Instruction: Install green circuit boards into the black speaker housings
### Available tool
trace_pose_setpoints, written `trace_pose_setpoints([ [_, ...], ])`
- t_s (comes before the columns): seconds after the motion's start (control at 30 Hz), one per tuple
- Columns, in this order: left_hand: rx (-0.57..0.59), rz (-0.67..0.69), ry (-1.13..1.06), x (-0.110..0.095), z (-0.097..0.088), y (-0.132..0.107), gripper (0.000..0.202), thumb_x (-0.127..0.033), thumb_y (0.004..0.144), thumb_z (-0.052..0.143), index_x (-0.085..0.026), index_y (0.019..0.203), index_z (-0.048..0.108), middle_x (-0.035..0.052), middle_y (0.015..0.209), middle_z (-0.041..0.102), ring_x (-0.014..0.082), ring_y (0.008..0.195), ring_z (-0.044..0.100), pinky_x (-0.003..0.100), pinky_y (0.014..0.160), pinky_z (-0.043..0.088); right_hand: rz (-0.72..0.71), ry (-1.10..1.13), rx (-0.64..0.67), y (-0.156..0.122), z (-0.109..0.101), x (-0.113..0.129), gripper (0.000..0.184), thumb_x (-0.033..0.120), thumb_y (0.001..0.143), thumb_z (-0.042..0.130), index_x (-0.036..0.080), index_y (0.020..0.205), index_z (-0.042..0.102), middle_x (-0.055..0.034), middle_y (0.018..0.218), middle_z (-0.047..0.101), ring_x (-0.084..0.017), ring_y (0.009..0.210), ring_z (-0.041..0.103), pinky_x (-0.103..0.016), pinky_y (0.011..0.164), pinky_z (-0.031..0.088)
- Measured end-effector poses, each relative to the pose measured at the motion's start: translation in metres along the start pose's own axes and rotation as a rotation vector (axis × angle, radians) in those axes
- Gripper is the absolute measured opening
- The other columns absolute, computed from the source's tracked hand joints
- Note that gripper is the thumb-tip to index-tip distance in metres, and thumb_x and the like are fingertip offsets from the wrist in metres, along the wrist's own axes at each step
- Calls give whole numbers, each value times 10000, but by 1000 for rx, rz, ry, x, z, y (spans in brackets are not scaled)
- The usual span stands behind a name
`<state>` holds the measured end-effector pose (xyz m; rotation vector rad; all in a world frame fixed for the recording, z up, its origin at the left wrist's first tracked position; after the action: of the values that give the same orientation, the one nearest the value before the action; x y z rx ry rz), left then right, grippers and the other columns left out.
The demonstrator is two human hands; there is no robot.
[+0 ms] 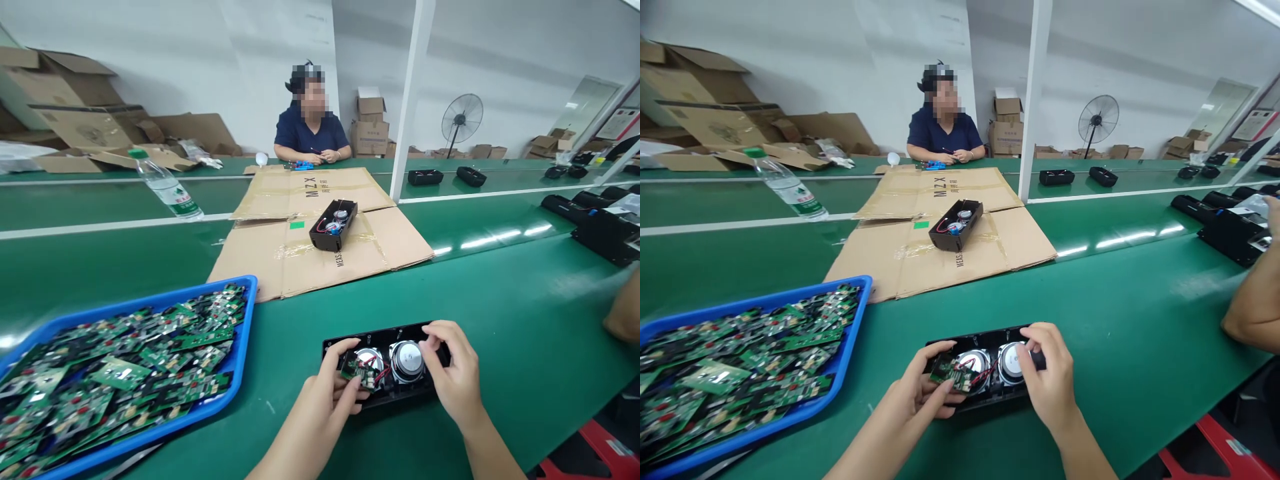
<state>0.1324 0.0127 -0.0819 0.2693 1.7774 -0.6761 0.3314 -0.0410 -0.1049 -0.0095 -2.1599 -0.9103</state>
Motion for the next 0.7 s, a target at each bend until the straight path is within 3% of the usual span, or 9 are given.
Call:
trace_pose_setpoints([
  [0.07,13,-21,14,-3,-5,1,415,-381,804,477,-229,1180,387,2,706,671,217,758,698,300,628,561,35,-36,-41,0,-3,-5,126,231,905,458,207,992,546,-52,856,545,-156,699,539,-310,648,487],
  [0.13,-5,-16,84,-7,-12,2,334,-381,766,524,-231,1058,460,-38,603,626,195,620,669,256,521,511,29,-57,29,-1,-1,-6,180,264,903,466,213,1068,518,-75,958,558,-191,844,562,-343,731,502],
  [0.23,-103,53,286,-14,-23,7,223,-434,722,576,-218,755,533,-71,479,503,143,468,517,221,437,360,-35,-125,285,-2,3,-2,471,402,857,556,224,1267,408,-122,1292,444,-285,1192,423,-473,945,424],
  [0.3,-142,83,352,-16,-27,11,317,-490,725,558,-209,593,495,-67,457,451,128,467,439,221,445,303,-98,-172,486,-2,4,0,675,515,782,621,230,1332,354,-120,1436,283,-339,1311,255,-570,1030,291],
  [0.37,-126,65,322,-17,-28,13,397,-526,747,515,-211,520,429,-70,429,412,118,449,388,220,447,276,-137,-203,638,-2,4,1,754,587,722,644,238,1332,371,-101,1482,195,-363,1345,149,-624,1053,180],
  [0.5,-38,19,210,-13,-26,14,440,-543,789,454,-222,508,348,-86,357,394,100,379,341,213,440,282,-98,-266,769,-2,5,1,796,550,660,711,286,1333,378,-64,1504,128,-382,1354,73,-646,1039,178],
  [0.57,-10,29,151,-8,-26,18,418,-539,807,436,-224,542,361,-91,350,410,96,345,326,209,414,276,-70,-299,781,-2,8,4,781,466,631,754,294,1308,404,-62,1486,191,-373,1347,119,-630,1047,183],
  [0.63,-50,80,91,-1,-31,25,374,-531,819,425,-221,608,415,-94,370,436,99,332,339,207,396,282,-58,-325,783,-1,9,5,725,408,591,778,280,1235,470,-59,1429,309,-344,1325,207,-591,1079,145],
  [0.7,-164,151,51,11,-42,37,325,-516,822,426,-219,698,471,-87,430,479,111,372,409,213,423,330,-38,-366,780,0,7,1,709,391,546,790,274,1184,503,-50,1376,377,-323,1298,268,-548,1095,134],
])
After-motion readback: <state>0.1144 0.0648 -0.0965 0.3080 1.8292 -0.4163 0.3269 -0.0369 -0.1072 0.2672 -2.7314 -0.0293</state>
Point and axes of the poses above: each hand's wrist, its own y-axis towards the middle knuckle, its own z-axis out of the palm, x = y × z, the point moved 1 cm from there along y, towards the middle knuckle
